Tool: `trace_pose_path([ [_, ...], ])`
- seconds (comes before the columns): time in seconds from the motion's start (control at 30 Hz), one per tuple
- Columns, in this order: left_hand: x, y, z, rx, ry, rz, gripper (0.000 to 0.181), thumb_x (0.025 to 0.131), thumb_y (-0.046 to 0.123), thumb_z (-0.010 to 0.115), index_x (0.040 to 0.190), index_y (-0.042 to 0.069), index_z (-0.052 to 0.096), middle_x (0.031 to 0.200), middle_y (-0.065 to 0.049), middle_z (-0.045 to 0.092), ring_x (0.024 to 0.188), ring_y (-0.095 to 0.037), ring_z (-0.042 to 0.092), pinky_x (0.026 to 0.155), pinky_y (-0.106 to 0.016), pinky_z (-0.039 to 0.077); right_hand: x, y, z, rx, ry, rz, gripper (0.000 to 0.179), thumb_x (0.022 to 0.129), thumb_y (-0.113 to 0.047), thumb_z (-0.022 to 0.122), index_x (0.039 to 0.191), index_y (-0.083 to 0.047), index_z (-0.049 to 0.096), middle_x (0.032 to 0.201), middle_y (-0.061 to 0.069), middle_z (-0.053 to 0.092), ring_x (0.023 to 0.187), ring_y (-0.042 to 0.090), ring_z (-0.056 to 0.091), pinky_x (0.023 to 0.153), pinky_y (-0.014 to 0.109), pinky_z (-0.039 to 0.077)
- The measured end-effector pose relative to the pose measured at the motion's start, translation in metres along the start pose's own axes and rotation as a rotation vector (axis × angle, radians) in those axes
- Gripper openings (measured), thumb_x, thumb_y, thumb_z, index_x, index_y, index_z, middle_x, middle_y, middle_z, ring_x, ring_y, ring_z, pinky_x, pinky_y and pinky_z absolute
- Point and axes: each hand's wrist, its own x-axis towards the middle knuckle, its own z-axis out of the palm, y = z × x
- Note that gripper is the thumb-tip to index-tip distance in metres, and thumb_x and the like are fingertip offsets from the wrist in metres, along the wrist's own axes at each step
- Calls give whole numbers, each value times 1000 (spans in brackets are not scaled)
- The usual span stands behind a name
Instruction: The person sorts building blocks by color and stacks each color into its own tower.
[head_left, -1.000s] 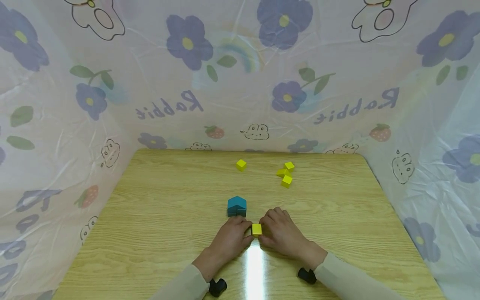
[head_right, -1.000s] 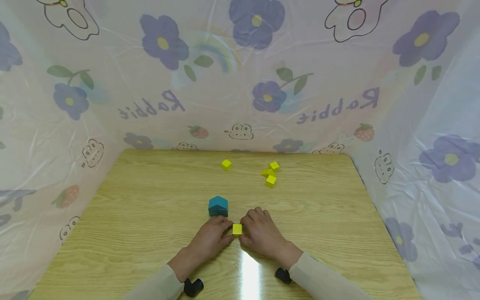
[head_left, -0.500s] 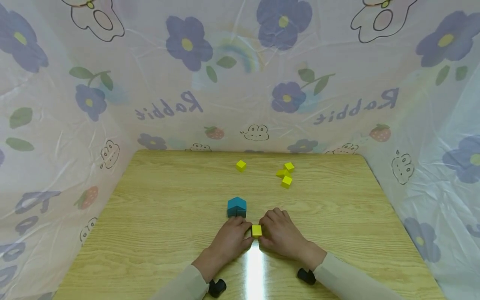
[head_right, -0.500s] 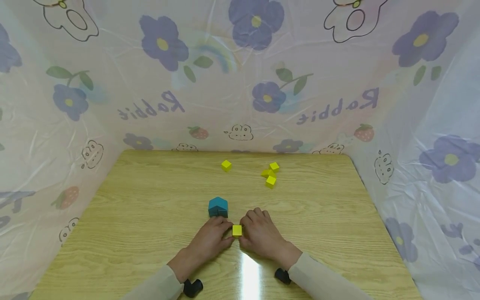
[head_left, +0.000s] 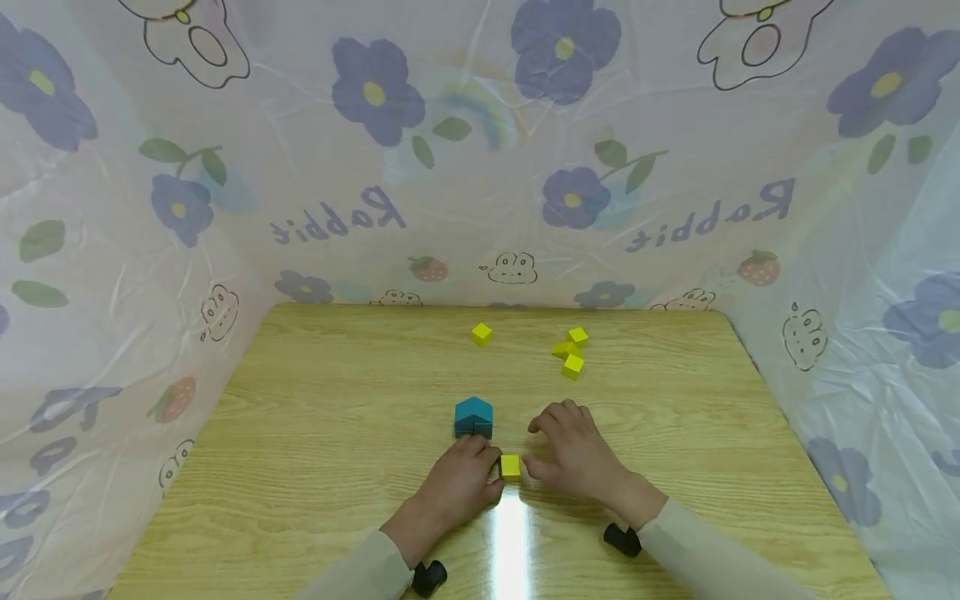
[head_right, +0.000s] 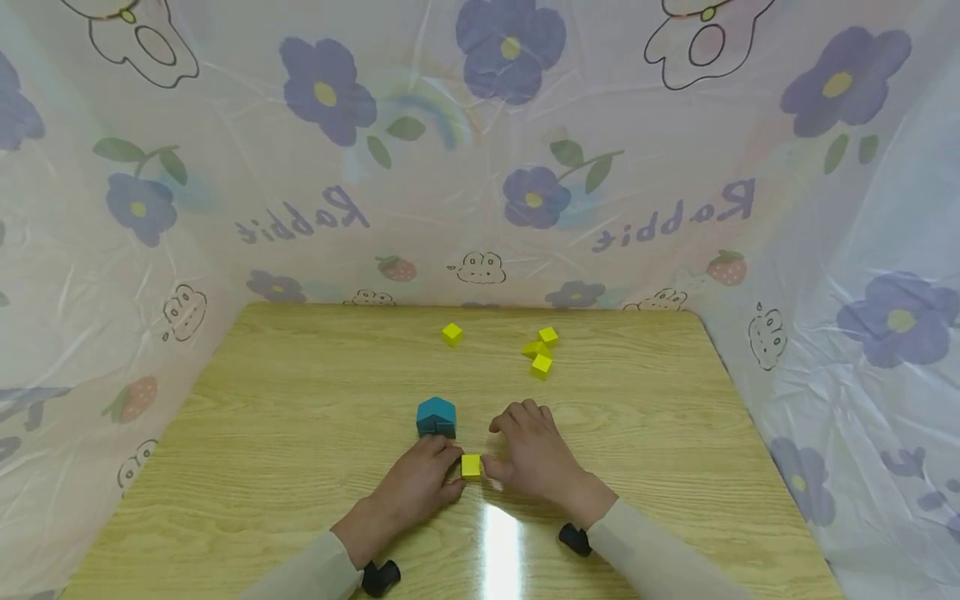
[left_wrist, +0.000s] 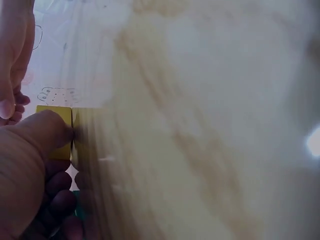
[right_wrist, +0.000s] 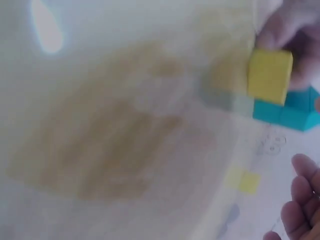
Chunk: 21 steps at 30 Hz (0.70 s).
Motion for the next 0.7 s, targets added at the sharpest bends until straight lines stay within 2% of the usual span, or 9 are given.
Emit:
trace_pose_path([
  [0.17, -2, -1, 0, -26, 10, -9, 34, 98, 31, 74, 121, 7, 73, 113, -4, 69, 102, -18, 63, 88, -30, 57, 8, 19, -13, -49, 96, 28, 33, 82, -26, 85, 102, -5, 69, 97, 7, 63, 86, 23, 48, 77, 38, 36],
  [0.33, -3, 0, 0, -44, 15, -13, 34, 97, 29, 74, 121, 6, 73, 113, -4, 69, 102, -19, 63, 89, -31, 57, 17, 42, -28, -124, 118, 96, 32, 84, -23, 86, 103, -3, 69, 98, 10, 63, 86, 28, 50, 73, 39, 34],
  [0.5, -2, -1, -1, -66, -7, -23, 35, 99, 29, 73, 124, 5, 72, 116, -5, 70, 106, -20, 63, 92, -32, 57, 26, 68, -39, -180, 52, 222, 36, 89, -25, 84, 111, -1, 70, 104, 15, 63, 93, 35, 51, 77, 47, 39],
  [0.7, -2, -1, -2, -89, -40, -37, 35, 100, 30, 72, 125, 5, 72, 117, -5, 69, 107, -20, 63, 93, -33, 56, 35, 98, -42, -170, -90, 378, 47, 95, -30, 76, 126, 3, 66, 117, 20, 61, 108, 41, 49, 88, 57, 38],
])
